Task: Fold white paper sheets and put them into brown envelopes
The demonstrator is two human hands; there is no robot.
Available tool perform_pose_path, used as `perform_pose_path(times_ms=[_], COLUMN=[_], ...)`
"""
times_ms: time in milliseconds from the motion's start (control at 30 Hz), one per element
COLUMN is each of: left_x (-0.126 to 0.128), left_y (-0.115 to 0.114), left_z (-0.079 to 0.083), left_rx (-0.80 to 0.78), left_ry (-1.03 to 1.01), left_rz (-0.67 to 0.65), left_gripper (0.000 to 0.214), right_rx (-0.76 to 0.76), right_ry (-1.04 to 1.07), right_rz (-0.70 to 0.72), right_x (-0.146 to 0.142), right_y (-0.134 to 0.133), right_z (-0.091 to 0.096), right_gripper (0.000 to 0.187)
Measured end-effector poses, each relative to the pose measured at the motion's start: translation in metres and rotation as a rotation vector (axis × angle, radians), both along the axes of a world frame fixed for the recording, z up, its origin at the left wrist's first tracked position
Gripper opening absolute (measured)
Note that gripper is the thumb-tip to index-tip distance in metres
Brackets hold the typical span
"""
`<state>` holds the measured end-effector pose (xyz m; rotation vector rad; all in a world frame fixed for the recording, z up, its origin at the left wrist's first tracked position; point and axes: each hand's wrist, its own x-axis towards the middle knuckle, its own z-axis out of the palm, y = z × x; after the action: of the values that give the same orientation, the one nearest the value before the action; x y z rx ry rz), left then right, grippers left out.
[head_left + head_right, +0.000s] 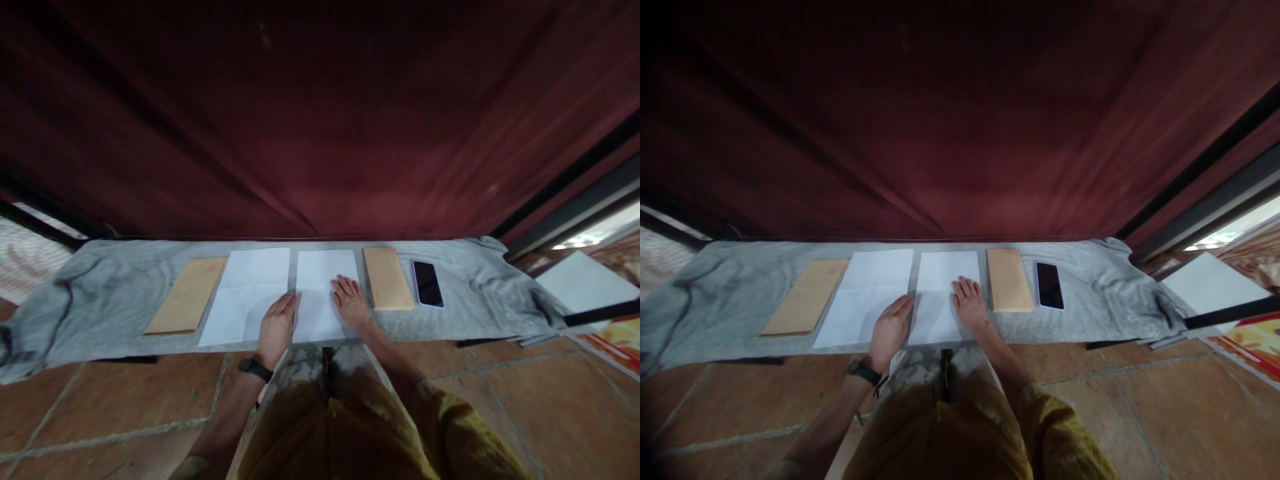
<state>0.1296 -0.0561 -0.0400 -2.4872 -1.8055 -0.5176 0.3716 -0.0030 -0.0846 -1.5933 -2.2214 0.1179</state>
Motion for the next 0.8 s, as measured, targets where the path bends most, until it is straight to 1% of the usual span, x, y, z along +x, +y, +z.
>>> perform_pose_path(times_ms=[67,133,233,300,400,500,633,800], left_x=[0.023,0.050,0.084,0.095,0.096,0.087,0.073,0.062], left_y=[0.011,0.025,0.047,0.057,0.064,0.063,0.055,0.043], left_z=[0.004,0.004,-0.005,-0.014,-0.026,-0.034,-0.035,-0.033], left_rx=[0.004,-0.019,-0.093,-0.138,-0.155,-0.133,-0.104,-0.116], left_ry=[-0.019,-0.021,-0.009,0.005,0.023,0.037,0.040,0.040], left_rz=[-0.026,-0.044,-0.031,-0.016,0.019,0.056,0.123,0.199], left_gripper=[0.053,0.050,0.053,0.054,0.056,0.060,0.065,0.069], right_rx=[0.016,0.029,0.030,0.025,0.036,0.051,0.027,0.026], right_ry=[0.022,0.037,0.026,0.006,0.001,0.016,0.030,0.055], right_rz=[-0.002,-0.003,0.002,0.005,0.002,0.001,-0.012,-0.017], right_x=[-0.001,-0.001,-0.001,-0.001,-0.001,-0.001,-0.001,0.000], right_y=[-0.001,-0.001,-0.002,-0.002,-0.001,-0.001,-0.002,-0.002], right_z=[-0.001,-0.001,0.000,0.000,-0.001,-0.003,-0.003,-0.004], right_gripper=[0.045,0.045,0.045,0.045,0.045,0.045,0.045,0.046])
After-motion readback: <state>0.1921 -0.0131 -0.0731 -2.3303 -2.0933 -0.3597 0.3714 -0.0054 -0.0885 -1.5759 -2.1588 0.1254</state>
